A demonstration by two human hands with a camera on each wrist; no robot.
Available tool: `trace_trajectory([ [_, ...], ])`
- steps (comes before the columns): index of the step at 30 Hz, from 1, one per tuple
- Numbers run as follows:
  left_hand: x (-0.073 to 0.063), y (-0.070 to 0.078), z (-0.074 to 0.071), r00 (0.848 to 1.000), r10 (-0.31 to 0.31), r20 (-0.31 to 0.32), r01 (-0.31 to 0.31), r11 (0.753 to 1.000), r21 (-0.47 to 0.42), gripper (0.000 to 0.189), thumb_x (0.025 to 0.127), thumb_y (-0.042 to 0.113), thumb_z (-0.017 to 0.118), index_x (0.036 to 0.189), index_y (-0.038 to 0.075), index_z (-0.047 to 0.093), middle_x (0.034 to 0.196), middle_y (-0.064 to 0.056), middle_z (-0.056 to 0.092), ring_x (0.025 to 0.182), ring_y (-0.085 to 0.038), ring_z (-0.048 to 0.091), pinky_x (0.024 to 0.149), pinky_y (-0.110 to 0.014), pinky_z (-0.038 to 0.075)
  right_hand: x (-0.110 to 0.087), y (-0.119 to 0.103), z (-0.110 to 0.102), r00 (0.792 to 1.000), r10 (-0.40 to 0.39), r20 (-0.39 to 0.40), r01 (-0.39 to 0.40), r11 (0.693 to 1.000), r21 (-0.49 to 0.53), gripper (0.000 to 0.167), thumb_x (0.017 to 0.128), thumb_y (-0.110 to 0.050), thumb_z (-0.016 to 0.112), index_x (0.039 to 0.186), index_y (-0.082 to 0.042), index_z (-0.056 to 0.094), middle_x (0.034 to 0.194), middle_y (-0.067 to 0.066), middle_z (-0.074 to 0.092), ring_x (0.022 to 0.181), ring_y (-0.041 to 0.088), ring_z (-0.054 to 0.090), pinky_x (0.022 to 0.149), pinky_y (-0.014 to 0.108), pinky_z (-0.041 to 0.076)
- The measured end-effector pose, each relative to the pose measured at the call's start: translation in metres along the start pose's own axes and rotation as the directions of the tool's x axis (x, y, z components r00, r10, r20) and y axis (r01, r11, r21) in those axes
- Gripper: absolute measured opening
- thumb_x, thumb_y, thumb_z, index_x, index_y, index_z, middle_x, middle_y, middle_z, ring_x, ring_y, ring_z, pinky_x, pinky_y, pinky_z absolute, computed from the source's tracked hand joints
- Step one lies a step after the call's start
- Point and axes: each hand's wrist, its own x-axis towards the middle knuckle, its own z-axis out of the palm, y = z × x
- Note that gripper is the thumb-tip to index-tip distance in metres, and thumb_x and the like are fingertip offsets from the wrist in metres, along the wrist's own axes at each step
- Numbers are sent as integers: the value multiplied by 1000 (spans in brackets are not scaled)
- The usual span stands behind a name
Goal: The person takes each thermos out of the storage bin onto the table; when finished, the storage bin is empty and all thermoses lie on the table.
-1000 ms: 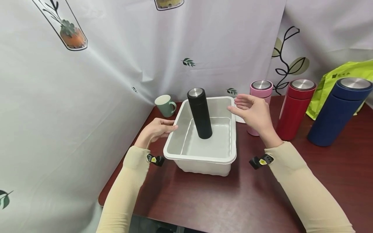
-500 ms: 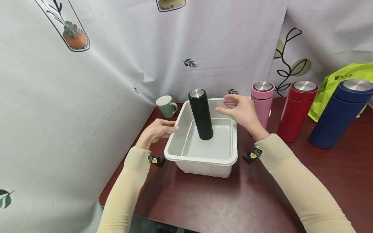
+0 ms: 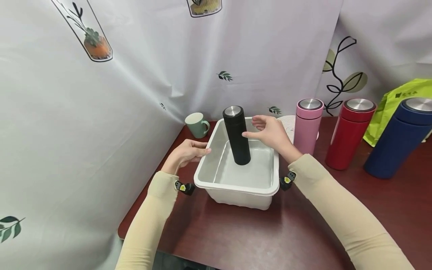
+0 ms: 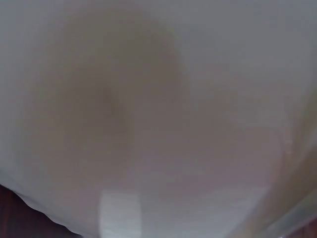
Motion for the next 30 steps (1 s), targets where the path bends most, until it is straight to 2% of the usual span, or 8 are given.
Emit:
trace_trajectory([
  [4,0,0,2,1000,-1,4,1,1000,7,49,89,7,71,135,-3,56,123,-24,65,108,-33,67,93,-45,55,4,4,6,1000,10,23,-10,1000,-13,72,78,-32,84,133,4,55,130,23,61,121,35,60,104,43,49],
  [12,1,-2,2,1000,6,-3,-6,1000,17,49,88,8,72,134,-2,57,123,-23,65,105,-32,69,92,-45,56,15,2,18,999,-31,33,34,993,-112,81,75,-38,85,137,2,52,134,23,59,124,36,57,104,44,48],
  [16,1,0,0,1000,7,-13,-6,1000,10,50,88,8,73,134,-2,57,123,-23,65,104,-32,69,93,-46,55,22,0,19,997,-32,66,39,992,-118,84,75,-39,85,140,2,50,136,23,57,125,37,56,106,45,47],
  [23,2,2,1,1000,24,-10,-24,999,23,49,89,8,72,134,-3,57,123,-23,65,104,-32,69,94,-47,55,29,3,23,985,-28,171,50,991,-126,83,76,-33,85,141,1,48,137,24,56,127,40,54,106,50,45],
  [30,2,1,2,1000,21,-13,-20,999,44,48,89,8,72,133,-2,58,122,-22,65,102,-31,70,89,-43,58,29,5,25,985,-32,172,50,994,-100,78,78,-26,84,140,3,47,132,24,59,122,37,58,103,47,49],
])
